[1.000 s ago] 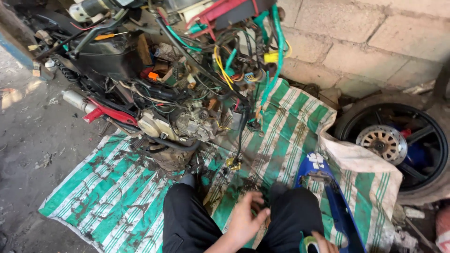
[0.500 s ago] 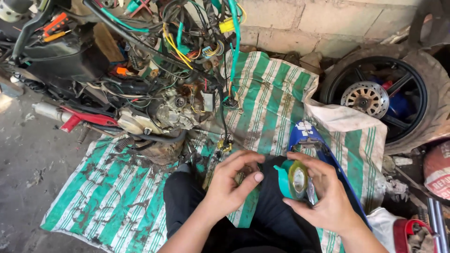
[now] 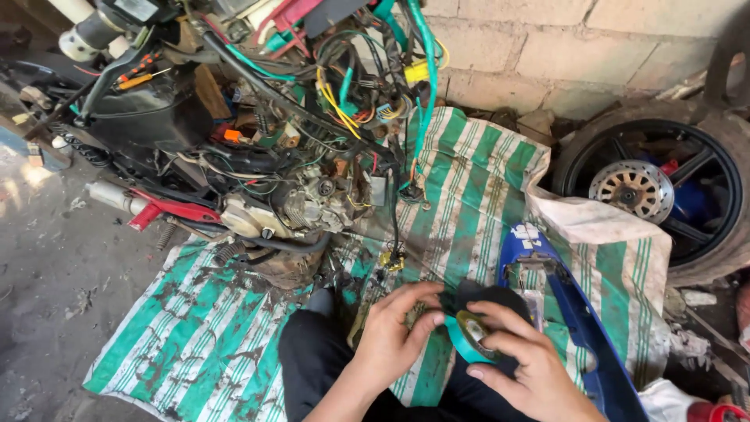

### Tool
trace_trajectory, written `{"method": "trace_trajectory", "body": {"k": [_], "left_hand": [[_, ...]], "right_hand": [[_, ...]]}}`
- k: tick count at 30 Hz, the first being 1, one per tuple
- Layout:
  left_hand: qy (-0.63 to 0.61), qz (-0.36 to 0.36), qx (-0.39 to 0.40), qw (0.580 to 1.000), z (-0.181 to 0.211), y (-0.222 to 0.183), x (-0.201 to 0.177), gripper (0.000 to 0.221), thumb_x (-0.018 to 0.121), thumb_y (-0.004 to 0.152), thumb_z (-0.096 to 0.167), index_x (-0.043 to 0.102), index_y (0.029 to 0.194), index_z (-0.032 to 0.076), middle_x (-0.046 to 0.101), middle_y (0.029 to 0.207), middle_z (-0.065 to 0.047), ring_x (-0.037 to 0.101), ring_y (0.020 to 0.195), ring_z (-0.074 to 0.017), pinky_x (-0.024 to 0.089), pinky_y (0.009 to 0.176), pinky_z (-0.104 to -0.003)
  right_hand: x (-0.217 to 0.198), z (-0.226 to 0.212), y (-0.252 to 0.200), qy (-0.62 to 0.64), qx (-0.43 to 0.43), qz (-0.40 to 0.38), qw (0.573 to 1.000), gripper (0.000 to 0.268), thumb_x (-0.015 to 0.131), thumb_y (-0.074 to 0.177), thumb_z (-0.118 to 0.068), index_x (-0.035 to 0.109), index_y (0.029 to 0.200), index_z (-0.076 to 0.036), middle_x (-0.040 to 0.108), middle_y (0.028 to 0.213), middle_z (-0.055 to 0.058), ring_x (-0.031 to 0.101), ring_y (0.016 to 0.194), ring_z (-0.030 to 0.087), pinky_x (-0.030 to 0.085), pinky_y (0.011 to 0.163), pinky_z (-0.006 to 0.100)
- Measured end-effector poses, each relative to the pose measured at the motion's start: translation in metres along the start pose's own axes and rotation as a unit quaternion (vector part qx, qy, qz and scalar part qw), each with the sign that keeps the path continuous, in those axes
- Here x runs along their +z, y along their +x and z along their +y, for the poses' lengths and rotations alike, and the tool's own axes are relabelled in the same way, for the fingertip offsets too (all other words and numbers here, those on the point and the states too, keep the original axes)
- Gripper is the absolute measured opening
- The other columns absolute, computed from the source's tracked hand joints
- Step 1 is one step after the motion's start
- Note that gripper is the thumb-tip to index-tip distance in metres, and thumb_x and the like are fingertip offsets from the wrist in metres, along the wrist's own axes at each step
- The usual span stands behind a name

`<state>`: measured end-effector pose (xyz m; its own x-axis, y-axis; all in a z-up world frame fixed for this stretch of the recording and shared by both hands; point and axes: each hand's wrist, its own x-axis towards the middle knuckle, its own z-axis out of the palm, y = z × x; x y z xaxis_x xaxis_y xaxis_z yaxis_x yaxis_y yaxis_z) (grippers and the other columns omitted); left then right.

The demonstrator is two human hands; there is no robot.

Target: Wrapping electrical tape around a motorcycle's wiring harness to insulate and organize the wires.

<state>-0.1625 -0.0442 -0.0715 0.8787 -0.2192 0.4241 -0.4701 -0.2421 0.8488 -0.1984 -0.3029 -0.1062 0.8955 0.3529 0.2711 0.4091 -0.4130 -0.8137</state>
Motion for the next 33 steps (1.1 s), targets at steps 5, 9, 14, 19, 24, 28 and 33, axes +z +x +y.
{"method": "trace_trajectory", "body": {"k": [5,9,14,19,24,28,33], "left_hand": [[-0.093,-0.003,-0.114,0.989,-0.025,-0.008,-0.008,0.052,0.089,0.083,-0.005,0.077,0.132,0.004,0.082,0.093,-0.001,0.075,0.078,-0.0149,0.063,0.074,-0.031],[-0.126,0.004,-0.138,0.982,-0.032,-0.013,-0.019,0.04,0.085,0.085,-0.009,0.08,0.123,0.002,0.084,0.087,-0.002,0.075,0.075,-0.0134,0.061,0.073,-0.027],[-0.109,-0.022,-0.115,0.987,-0.02,-0.015,-0.033,0.034,0.082,0.086,-0.01,0.079,0.117,0.003,0.081,0.085,-0.004,0.074,0.074,-0.0158,0.058,0.069,-0.029],[-0.135,-0.038,-0.132,0.981,-0.018,-0.02,-0.031,0.048,0.091,0.083,-0.006,0.078,0.129,0.003,0.079,0.083,-0.001,0.071,0.07,-0.0123,0.052,0.064,-0.027],[-0.098,-0.005,-0.116,0.988,-0.025,-0.03,-0.023,0.044,0.095,0.08,-0.005,0.081,0.121,0.003,0.079,0.08,0.0,0.07,0.068,-0.0122,0.056,0.066,-0.027],[-0.034,0.04,-0.108,0.993,-0.02,-0.039,-0.028,0.038,0.092,0.079,-0.006,0.082,0.114,0.006,0.079,0.081,0.0,0.07,0.07,-0.0147,0.058,0.068,-0.029],[-0.001,0.082,-0.129,0.988,-0.03,-0.04,-0.043,0.039,0.096,0.077,-0.001,0.083,0.112,0.008,0.083,0.08,-0.002,0.075,0.067,-0.0136,0.061,0.064,-0.028]], "right_hand": [[0.008,0.006,0.014,0.041,-0.006,-0.043,0.998,0.029,0.098,0.079,-0.023,0.079,0.091,-0.006,0.072,0.141,0.011,0.075,0.123,0.028,0.059,0.099,0.04],[0.015,0.029,0.016,0.06,-0.035,-0.082,0.994,0.031,0.098,0.081,-0.029,0.079,0.09,-0.006,0.076,0.132,0.01,0.077,0.112,0.028,0.059,0.093,0.039],[0.019,0.021,0.019,0.132,-0.031,-0.155,0.979,0.034,0.093,0.09,-0.036,0.08,0.1,-0.006,0.079,0.129,0.016,0.076,0.119,0.032,0.057,0.097,0.045],[0.03,0.08,0.0,0.133,-0.045,-0.171,0.975,0.046,0.081,0.101,-0.05,0.076,0.098,-0.005,0.085,0.114,0.013,0.069,0.135,0.038,0.052,0.107,0.055],[0.028,0.109,-0.018,0.03,-0.002,-0.187,0.982,0.031,0.092,0.093,-0.042,0.079,0.101,-0.014,0.081,0.118,0.005,0.074,0.124,0.021,0.054,0.1,0.04],[0.023,0.118,-0.026,-0.177,0.2,-0.146,0.953,0.035,0.094,0.079,-0.06,0.089,0.098,-0.031,0.084,0.086,-0.006,0.077,0.086,0.012,0.059,0.083,0.029],[0.024,0.139,-0.032,-0.18,0.081,-0.101,0.975,0.046,0.115,0.057,-0.056,0.089,0.08,-0.025,0.076,0.09,0.0,0.078,0.086,0.019,0.059,0.086,0.032]]}}
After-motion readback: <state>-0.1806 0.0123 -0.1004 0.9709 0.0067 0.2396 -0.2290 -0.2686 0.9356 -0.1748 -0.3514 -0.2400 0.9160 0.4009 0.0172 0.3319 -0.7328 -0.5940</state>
